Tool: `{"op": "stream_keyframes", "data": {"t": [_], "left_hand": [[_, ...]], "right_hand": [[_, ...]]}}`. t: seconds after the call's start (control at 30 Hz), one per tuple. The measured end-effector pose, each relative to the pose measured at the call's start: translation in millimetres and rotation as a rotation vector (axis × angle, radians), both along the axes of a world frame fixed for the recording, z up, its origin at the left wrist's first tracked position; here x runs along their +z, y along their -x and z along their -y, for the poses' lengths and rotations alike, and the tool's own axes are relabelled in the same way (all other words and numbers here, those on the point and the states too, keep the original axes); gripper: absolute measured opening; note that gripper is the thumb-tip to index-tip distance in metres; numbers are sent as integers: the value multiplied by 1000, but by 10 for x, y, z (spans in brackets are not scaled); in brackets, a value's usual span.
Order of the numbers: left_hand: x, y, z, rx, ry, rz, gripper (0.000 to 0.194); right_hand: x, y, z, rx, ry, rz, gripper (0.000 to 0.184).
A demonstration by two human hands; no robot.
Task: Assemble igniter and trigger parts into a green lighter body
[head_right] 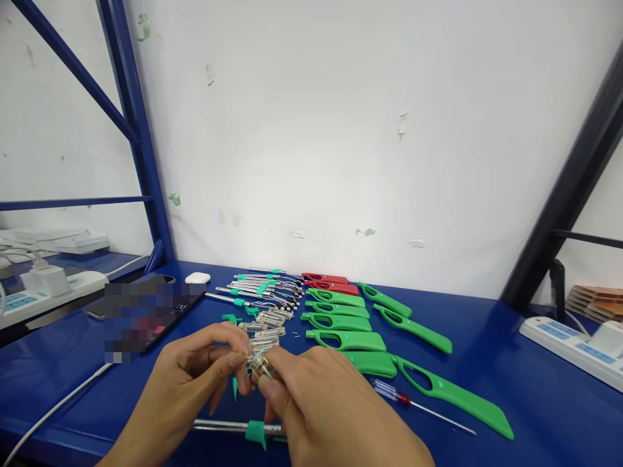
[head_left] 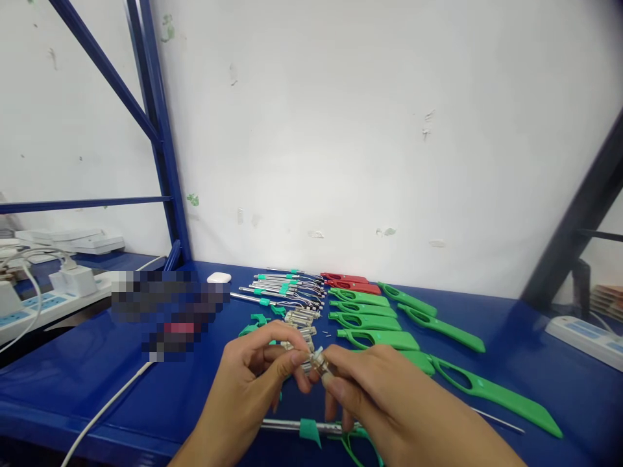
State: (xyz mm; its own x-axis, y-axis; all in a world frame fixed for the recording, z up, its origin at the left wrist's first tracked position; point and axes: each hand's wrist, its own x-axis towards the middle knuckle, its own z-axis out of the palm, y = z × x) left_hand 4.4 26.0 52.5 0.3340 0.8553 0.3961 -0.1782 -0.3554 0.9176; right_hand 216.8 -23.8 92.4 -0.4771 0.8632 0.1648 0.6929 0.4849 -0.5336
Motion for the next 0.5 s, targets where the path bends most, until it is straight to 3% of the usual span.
{"op": "stream_keyframes", "data": {"t": [0.23,0.5], "left_hand": [[15,-24,8,17,-17,43,29],[0,-62,61,46,-116,113,23]], "right_hand": [[112,11,11,64,44,-65,35],[91,-10,36,102,193,-126,36]]}}
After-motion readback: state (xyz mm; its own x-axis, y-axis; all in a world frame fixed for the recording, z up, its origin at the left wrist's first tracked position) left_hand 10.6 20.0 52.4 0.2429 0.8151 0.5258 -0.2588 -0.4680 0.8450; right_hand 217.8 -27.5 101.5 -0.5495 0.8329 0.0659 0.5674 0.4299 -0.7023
